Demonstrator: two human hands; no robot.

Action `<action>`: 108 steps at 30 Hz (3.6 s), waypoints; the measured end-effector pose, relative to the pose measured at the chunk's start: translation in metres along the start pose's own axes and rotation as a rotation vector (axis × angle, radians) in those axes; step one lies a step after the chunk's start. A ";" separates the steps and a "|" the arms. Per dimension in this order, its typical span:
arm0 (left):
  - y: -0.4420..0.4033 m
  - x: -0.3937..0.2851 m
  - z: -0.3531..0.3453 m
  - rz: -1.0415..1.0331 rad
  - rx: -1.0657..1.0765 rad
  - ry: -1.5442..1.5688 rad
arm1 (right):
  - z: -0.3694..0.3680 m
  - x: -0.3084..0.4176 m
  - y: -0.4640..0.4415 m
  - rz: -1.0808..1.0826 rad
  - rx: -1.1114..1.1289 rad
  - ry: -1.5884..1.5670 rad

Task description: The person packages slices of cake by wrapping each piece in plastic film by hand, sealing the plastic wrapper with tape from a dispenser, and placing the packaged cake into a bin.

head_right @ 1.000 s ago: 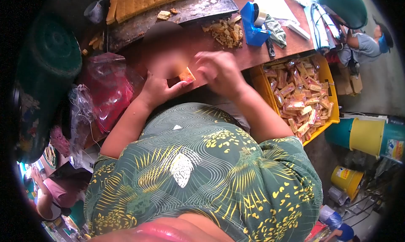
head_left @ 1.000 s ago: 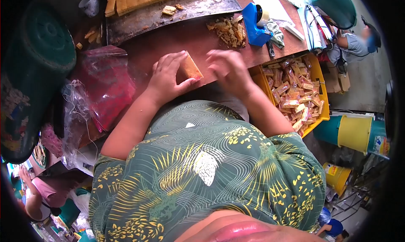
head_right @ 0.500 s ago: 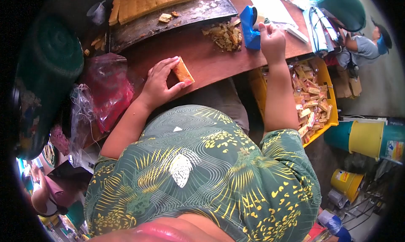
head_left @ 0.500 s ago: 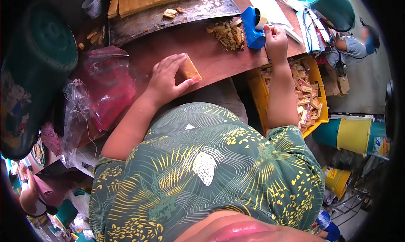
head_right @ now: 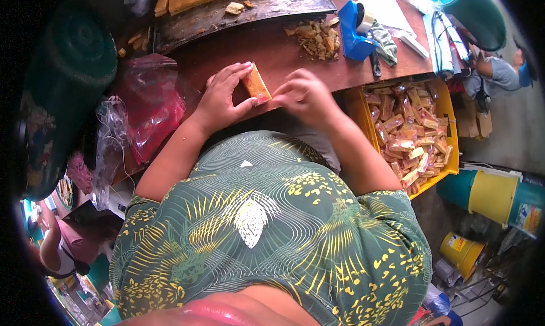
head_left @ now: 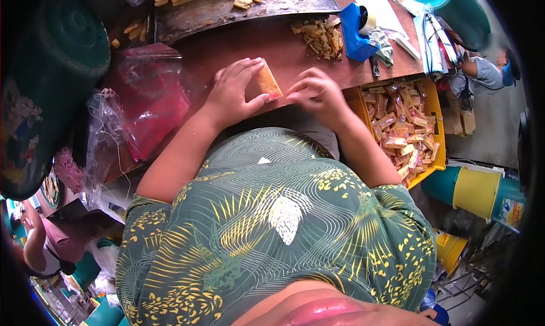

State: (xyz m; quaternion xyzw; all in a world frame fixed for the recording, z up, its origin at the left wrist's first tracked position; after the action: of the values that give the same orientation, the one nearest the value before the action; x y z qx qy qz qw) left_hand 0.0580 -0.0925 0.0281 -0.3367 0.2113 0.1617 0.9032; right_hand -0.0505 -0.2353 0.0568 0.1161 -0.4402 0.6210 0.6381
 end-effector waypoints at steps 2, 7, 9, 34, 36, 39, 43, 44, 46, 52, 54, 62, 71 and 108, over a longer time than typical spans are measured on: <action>0.001 0.002 -0.001 0.004 0.009 0.012 | -0.034 0.000 0.003 -0.023 0.059 -0.152; -0.001 -0.001 -0.002 0.017 0.054 0.015 | -0.042 -0.028 -0.034 -0.225 0.084 -0.125; -0.002 -0.002 -0.003 0.040 0.082 0.006 | -0.042 -0.030 -0.046 -0.167 0.004 -0.008; -0.003 -0.002 0.015 0.006 -0.087 0.193 | 0.188 -0.117 0.022 -0.202 -0.662 0.866; -0.004 -0.003 0.017 0.059 -0.079 0.280 | 0.192 -0.133 0.026 -0.240 -0.671 0.677; 0.000 -0.008 0.021 0.027 -0.103 0.306 | 0.162 -0.118 0.009 -0.376 -0.605 0.201; 0.001 -0.016 0.027 -0.030 -0.139 0.298 | 0.139 -0.096 -0.017 -0.464 -0.540 0.139; 0.001 -0.016 0.027 -0.032 -0.143 0.290 | 0.139 -0.098 -0.018 -0.471 -0.542 0.089; 0.002 -0.016 0.029 -0.036 -0.152 0.274 | 0.138 -0.098 -0.024 -0.482 -0.545 -0.011; 0.001 -0.024 0.028 -0.144 -0.182 0.243 | 0.043 -0.018 -0.033 -0.356 -0.044 -0.260; -0.001 -0.029 0.028 -0.189 -0.207 0.246 | -0.004 0.019 -0.037 -0.238 0.170 -0.252; 0.003 -0.027 0.035 -0.096 -0.218 0.248 | -0.040 -0.006 -0.041 -0.318 0.473 0.319; -0.031 -0.032 0.046 -0.116 -0.212 0.402 | -0.008 0.042 -0.035 -0.076 0.293 0.192; -0.031 -0.006 0.035 0.015 -0.271 0.292 | 0.105 -0.084 -0.224 0.167 -0.506 0.815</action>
State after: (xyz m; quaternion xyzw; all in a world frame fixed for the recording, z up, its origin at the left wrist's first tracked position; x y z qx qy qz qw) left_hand 0.0754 -0.0923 0.0717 -0.4734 0.3187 0.1448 0.8083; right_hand 0.1197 -0.4114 0.1486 -0.3308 -0.2994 0.5385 0.7148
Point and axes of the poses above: each hand's wrist, its own y-axis away from the middle knuckle, its own z-axis out of the back of the hand, x = y × z, the point moved 10 cm from there along -y, towards the middle knuckle, and after that the axes turned 8 degrees about -x, right-handed, at the moved point
